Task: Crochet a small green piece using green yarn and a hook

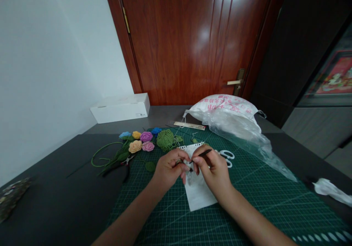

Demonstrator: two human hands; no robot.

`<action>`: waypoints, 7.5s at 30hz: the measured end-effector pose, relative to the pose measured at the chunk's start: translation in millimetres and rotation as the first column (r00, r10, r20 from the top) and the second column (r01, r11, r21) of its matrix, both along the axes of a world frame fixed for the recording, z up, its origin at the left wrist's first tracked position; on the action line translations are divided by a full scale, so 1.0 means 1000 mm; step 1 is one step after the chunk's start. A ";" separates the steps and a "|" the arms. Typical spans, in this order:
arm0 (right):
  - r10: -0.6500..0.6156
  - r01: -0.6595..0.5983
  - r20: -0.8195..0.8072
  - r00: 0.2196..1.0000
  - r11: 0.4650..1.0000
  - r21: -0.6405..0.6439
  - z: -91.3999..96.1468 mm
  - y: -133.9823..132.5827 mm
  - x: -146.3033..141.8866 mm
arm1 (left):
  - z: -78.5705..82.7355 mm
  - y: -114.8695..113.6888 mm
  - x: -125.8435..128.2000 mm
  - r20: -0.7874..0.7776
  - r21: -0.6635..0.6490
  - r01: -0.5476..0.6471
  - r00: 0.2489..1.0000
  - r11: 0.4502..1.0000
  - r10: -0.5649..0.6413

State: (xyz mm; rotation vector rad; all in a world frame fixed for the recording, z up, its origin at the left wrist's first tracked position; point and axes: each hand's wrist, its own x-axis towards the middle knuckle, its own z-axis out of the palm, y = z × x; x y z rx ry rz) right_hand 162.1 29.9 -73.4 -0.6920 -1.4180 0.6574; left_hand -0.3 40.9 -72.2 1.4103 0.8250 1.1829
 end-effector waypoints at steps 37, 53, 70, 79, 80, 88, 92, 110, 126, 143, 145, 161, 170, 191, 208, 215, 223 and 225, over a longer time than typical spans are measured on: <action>-0.015 0.015 0.008 1.000 1.000 0.023 0.000 0.000 0.001 | 0.001 0.002 -0.001 -0.040 0.013 -0.025 0.999 1.000 0.025; -0.037 0.028 -0.180 0.983 0.998 -0.053 0.006 -0.003 0.001 | 0.004 0.004 -0.003 -0.043 0.044 -0.059 0.997 0.997 0.061; 0.013 -0.015 -0.051 0.999 0.999 -0.038 -0.002 0.003 0.001 | 0.000 0.001 0.001 -0.010 0.022 -0.046 0.999 0.999 0.047; -0.045 0.030 -0.202 0.978 0.997 -0.072 0.011 -0.002 0.005 | 0.006 0.003 -0.002 -0.036 0.043 -0.066 0.997 0.997 0.068; -0.036 0.020 -0.204 0.978 0.997 -0.079 0.010 -0.002 0.003 | 0.005 0.003 -0.001 -0.037 0.045 -0.069 0.997 0.997 0.070; -0.007 -0.006 -0.177 0.984 0.997 -0.072 0.007 0.001 0.002 | 0.003 0.003 0.000 -0.023 0.042 -0.064 0.998 0.997 0.065; 0.003 -0.011 -0.145 0.989 0.998 -0.055 0.007 0.001 0.004 | 0.004 0.001 0.000 -0.002 0.030 -0.060 0.998 0.998 0.060; -0.058 0.061 -0.131 0.990 0.998 0.014 0.008 -0.003 0.008 | 0.008 0.001 -0.002 0.013 0.038 -0.051 0.999 0.998 0.050; -0.036 0.034 -0.150 0.988 0.999 -0.012 0.006 -0.003 0.001 | 0.006 0.001 0.000 0.028 0.060 -0.060 0.998 0.996 0.059; -0.042 0.042 -0.013 0.999 0.998 0.050 0.003 -0.001 0.007 | 0.010 -0.002 0.002 0.080 0.016 -0.038 0.996 0.999 0.036; -0.063 0.066 -0.087 0.994 0.997 0.029 0.007 -0.002 0.009 | 0.011 -0.002 0.002 0.091 0.017 -0.045 0.995 0.999 0.044; 0.053 -0.059 -0.164 0.985 0.998 -0.029 0.011 0.001 0.008 | 0.009 -0.002 0.001 0.080 0.000 0.000 0.997 1.000 0.000; 0.016 -0.017 0.019 1.000 0.998 0.055 0.004 -0.003 0.005 | 0.006 -0.005 0.002 0.082 -0.021 0.018 0.997 1.000 -0.016; 0.032 -0.033 -0.164 0.986 0.999 -0.001 0.012 0.000 0.008 | 0.013 -0.004 0.002 0.148 -0.007 0.009 0.989 1.000 -0.008; -0.023 0.023 -0.013 1.000 0.999 0.030 0.005 -0.004 0.005 | 0.011 -0.006 0.002 0.136 -0.029 0.036 0.990 0.999 -0.031; -0.076 0.057 0.117 0.990 0.986 0.154 0.003 -0.002 0.005 | 0.006 -0.008 0.005 0.116 -0.036 0.043 0.992 0.998 -0.039; -0.119 0.116 0.039 0.992 0.990 0.085 0.005 -0.006 0.002 | 0.012 -0.003 0.003 0.057 0.002 0.031 0.998 1.000 -0.031; -0.123 0.121 0.021 0.992 0.990 0.078 0.005 -0.007 0.001 | 0.011 -0.003 0.002 0.050 0.012 0.007 0.999 1.000 -0.007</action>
